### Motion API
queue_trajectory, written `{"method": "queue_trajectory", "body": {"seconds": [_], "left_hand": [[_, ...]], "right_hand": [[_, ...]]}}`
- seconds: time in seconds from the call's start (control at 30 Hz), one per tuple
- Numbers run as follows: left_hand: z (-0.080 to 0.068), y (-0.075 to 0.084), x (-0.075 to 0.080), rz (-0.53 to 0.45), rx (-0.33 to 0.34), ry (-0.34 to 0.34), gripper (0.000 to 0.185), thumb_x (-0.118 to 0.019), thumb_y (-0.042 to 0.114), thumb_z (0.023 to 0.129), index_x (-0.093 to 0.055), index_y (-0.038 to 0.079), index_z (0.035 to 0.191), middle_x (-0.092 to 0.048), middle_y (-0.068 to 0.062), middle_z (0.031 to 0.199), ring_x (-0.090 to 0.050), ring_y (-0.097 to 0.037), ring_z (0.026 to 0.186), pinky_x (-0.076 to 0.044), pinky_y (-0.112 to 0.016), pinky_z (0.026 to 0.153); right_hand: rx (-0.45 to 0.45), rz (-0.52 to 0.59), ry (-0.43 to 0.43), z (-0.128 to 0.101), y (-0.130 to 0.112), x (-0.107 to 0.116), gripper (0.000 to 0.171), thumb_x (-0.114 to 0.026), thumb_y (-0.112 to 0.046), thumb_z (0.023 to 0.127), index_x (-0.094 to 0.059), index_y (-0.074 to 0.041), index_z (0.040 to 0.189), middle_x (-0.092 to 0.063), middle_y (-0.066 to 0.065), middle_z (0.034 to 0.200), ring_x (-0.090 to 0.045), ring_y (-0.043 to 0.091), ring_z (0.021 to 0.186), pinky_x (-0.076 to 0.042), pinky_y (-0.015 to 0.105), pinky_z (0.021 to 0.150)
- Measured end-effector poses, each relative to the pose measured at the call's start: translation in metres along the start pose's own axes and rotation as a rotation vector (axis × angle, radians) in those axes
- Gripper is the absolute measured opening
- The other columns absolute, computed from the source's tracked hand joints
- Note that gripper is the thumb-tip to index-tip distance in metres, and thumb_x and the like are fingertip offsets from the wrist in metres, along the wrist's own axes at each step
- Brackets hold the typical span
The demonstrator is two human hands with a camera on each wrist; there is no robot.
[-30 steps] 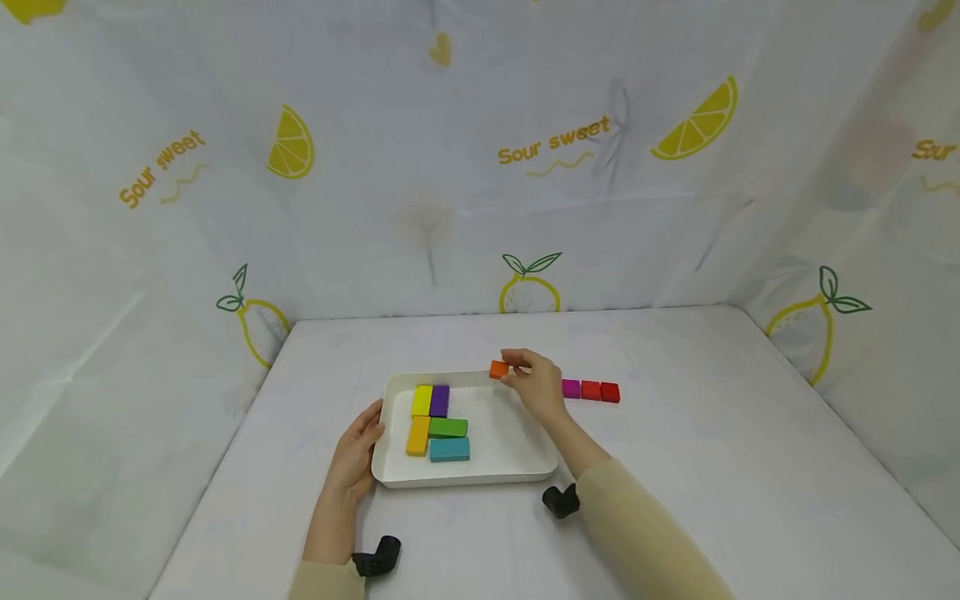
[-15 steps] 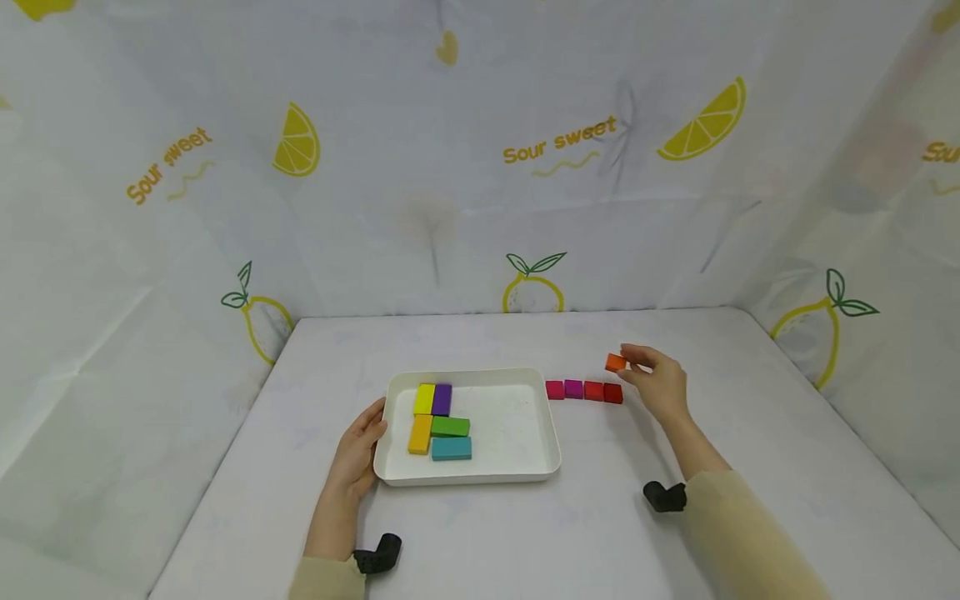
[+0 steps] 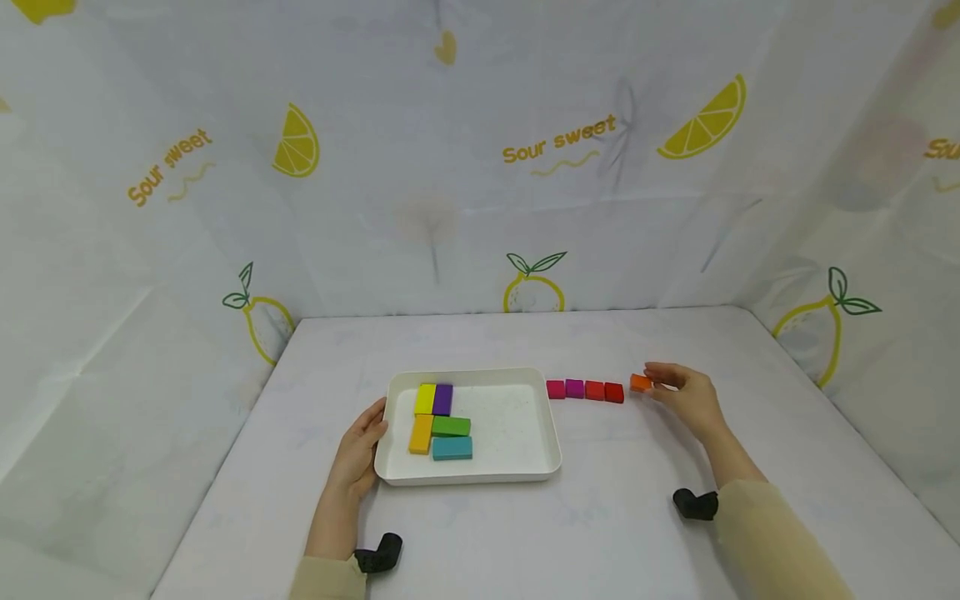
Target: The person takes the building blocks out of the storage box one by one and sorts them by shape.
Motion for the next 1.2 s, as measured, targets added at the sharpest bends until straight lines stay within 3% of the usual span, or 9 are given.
{"method": "queue_trajectory", "body": {"seconds": [0.1, 0.27, 0.37, 0.5, 0.8, 1.03, 1.2], "left_hand": [[0.0, 0.0, 0.0, 0.008, 0.001, 0.0, 0.053, -0.037, 0.007, 0.106, -0.023, 0.008, 0.157, -0.019, -0.01, 0.167, -0.022, -0.024, 0.153, -0.033, -0.029, 0.12], [0.0, 0.0, 0.001, 0.0, -0.001, 0.005, 0.053, -0.037, 0.006, 0.106, -0.024, 0.007, 0.157, -0.02, -0.011, 0.166, -0.024, -0.025, 0.152, -0.045, -0.006, 0.094], [0.001, 0.0, 0.001, -0.006, -0.006, 0.003, 0.053, -0.037, 0.006, 0.105, -0.023, 0.006, 0.157, -0.02, -0.012, 0.166, -0.024, -0.025, 0.152, -0.045, -0.004, 0.089], [0.001, 0.0, 0.001, -0.005, -0.011, -0.002, 0.053, -0.036, 0.005, 0.105, -0.023, 0.006, 0.157, -0.021, -0.012, 0.166, -0.024, -0.025, 0.151, -0.046, -0.004, 0.089], [0.0, 0.003, 0.0, -0.001, -0.022, -0.005, 0.053, -0.037, 0.006, 0.105, -0.023, 0.005, 0.157, -0.021, -0.013, 0.166, -0.024, -0.026, 0.152, -0.046, -0.004, 0.09], [-0.005, -0.001, 0.0, 0.019, 0.0, -0.002, 0.053, -0.037, 0.007, 0.106, -0.023, 0.007, 0.157, -0.019, -0.013, 0.166, -0.023, -0.026, 0.152, -0.045, -0.008, 0.097], [-0.003, -0.001, -0.001, 0.023, -0.011, 0.002, 0.053, -0.038, 0.006, 0.105, -0.024, 0.007, 0.157, -0.021, -0.013, 0.166, -0.024, -0.026, 0.152, -0.045, -0.006, 0.092]], "right_hand": [[-0.007, 0.011, -0.044, -0.001, 0.006, 0.0, 0.048, -0.069, -0.014, 0.092, -0.057, -0.006, 0.138, -0.06, 0.021, 0.137, -0.054, 0.033, 0.127, -0.041, -0.004, 0.081], [0.0, 0.015, -0.081, 0.0, 0.01, -0.002, 0.051, -0.073, -0.015, 0.089, -0.058, -0.006, 0.137, -0.061, 0.021, 0.136, -0.057, -0.007, 0.107, -0.043, -0.002, 0.082], [0.005, 0.02, -0.096, 0.001, 0.008, -0.004, 0.051, -0.073, -0.014, 0.089, -0.058, -0.005, 0.137, -0.062, 0.022, 0.135, -0.061, 0.0, 0.109, -0.043, -0.002, 0.082], [-0.006, 0.006, -0.117, 0.002, 0.007, -0.006, 0.049, -0.071, -0.014, 0.09, -0.058, -0.006, 0.137, -0.06, 0.021, 0.137, -0.057, 0.035, 0.125, -0.04, -0.002, 0.081], [0.013, -0.028, -0.12, 0.005, 0.002, -0.01, 0.048, -0.073, -0.013, 0.089, -0.06, -0.003, 0.134, -0.061, 0.023, 0.136, -0.057, 0.037, 0.123, -0.041, -0.002, 0.08], [0.028, -0.041, -0.131, 0.003, 0.006, -0.012, 0.047, -0.072, -0.011, 0.088, -0.06, -0.003, 0.133, -0.062, 0.022, 0.134, -0.058, 0.038, 0.123, -0.041, -0.001, 0.08], [0.037, -0.038, -0.125, 0.003, 0.007, -0.012, 0.047, -0.073, -0.01, 0.088, -0.061, -0.003, 0.133, -0.062, 0.022, 0.134, -0.059, 0.037, 0.122, -0.043, -0.001, 0.08]]}}
Point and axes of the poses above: each hand's wrist, its own z-axis towards the middle knuckle, its own x-axis out of the back of the hand, y = z × x, the point moved 5 cm from there along z, towards the middle knuckle
